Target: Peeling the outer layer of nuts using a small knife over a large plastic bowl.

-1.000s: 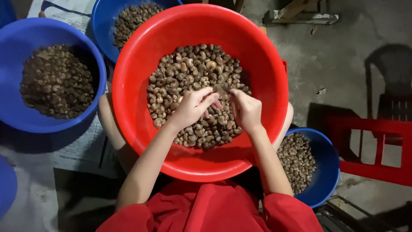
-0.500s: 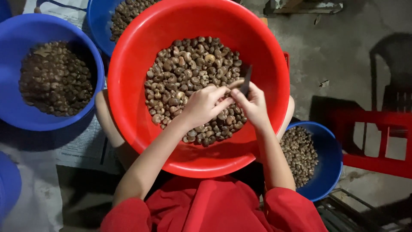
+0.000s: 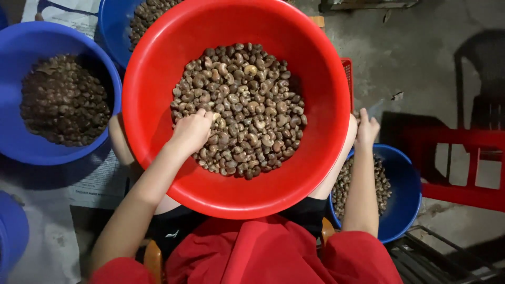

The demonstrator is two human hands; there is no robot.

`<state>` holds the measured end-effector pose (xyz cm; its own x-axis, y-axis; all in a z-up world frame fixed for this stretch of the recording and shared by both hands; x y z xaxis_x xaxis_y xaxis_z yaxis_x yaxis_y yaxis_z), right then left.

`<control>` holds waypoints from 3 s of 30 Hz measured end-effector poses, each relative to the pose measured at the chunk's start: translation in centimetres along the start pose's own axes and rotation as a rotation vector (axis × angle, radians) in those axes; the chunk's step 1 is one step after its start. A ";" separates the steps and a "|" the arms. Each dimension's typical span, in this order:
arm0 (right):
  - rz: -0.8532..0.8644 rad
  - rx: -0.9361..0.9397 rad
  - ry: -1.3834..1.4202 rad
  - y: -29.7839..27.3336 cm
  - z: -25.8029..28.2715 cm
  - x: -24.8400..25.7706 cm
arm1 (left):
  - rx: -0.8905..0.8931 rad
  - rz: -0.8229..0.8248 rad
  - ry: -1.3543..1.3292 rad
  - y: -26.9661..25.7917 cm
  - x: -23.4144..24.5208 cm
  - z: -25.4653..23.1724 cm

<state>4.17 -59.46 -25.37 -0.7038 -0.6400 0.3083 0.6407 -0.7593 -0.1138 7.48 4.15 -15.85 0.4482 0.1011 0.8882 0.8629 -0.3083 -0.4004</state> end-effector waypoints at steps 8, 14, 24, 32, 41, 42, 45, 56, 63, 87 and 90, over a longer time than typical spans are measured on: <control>0.093 -0.005 0.155 -3.4 13.1 -3.9 | -0.021 0.037 -0.210 -0.6 4.1 -2.0; 0.324 0.312 0.166 -16.0 32.5 -9.9 | -0.016 0.035 -1.341 -1.5 12.6 -8.2; 0.744 0.991 -0.493 -31.9 35.0 -21.6 | -0.004 -0.149 -1.918 1.0 12.4 -7.6; 0.416 1.427 -0.721 -31.7 34.9 -20.4 | -0.059 -0.232 -1.880 0.4 13.0 -7.5; 0.430 1.432 -0.677 -31.3 34.4 -20.4 | -0.115 -0.220 -1.896 -0.2 14.7 -8.6; 0.440 1.493 -0.646 -32.1 34.2 -20.3 | -0.135 -0.207 -1.899 -0.4 14.7 -8.9; 0.408 1.484 -0.696 -31.0 35.6 -20.1 | -0.117 -0.177 -1.897 -0.8 14.4 -8.4; 0.483 1.499 -0.536 -31.9 35.9 -19.7 | -0.173 -0.512 -1.243 -2.3 18.0 -8.7; 0.869 0.367 0.251 -28.4 31.0 -21.9 | -0.327 -0.508 -1.075 -2.6 17.9 -10.4; 0.529 1.430 -0.474 -32.1 35.8 -19.6 | -0.155 -0.314 -1.685 -1.3 15.4 -9.8; 0.396 1.463 -0.603 -31.7 36.8 -19.2 | -0.208 -0.543 -1.347 -2.4 17.7 -8.7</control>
<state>8.67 -18.76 7.05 -0.4440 -0.3541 0.8231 0.7177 0.4095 0.5633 11.32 -1.59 2.76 0.0614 0.9981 -0.0082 0.9969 -0.0609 0.0495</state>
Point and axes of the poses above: each hand's wrist, its own y-axis towards the middle knuckle, its own x-axis out of the back of the hand, z = x × y, the point moved 10 cm from there along y, towards the middle knuckle, and after that the axes turned 8 degrees about x, right-handed, at the moved point
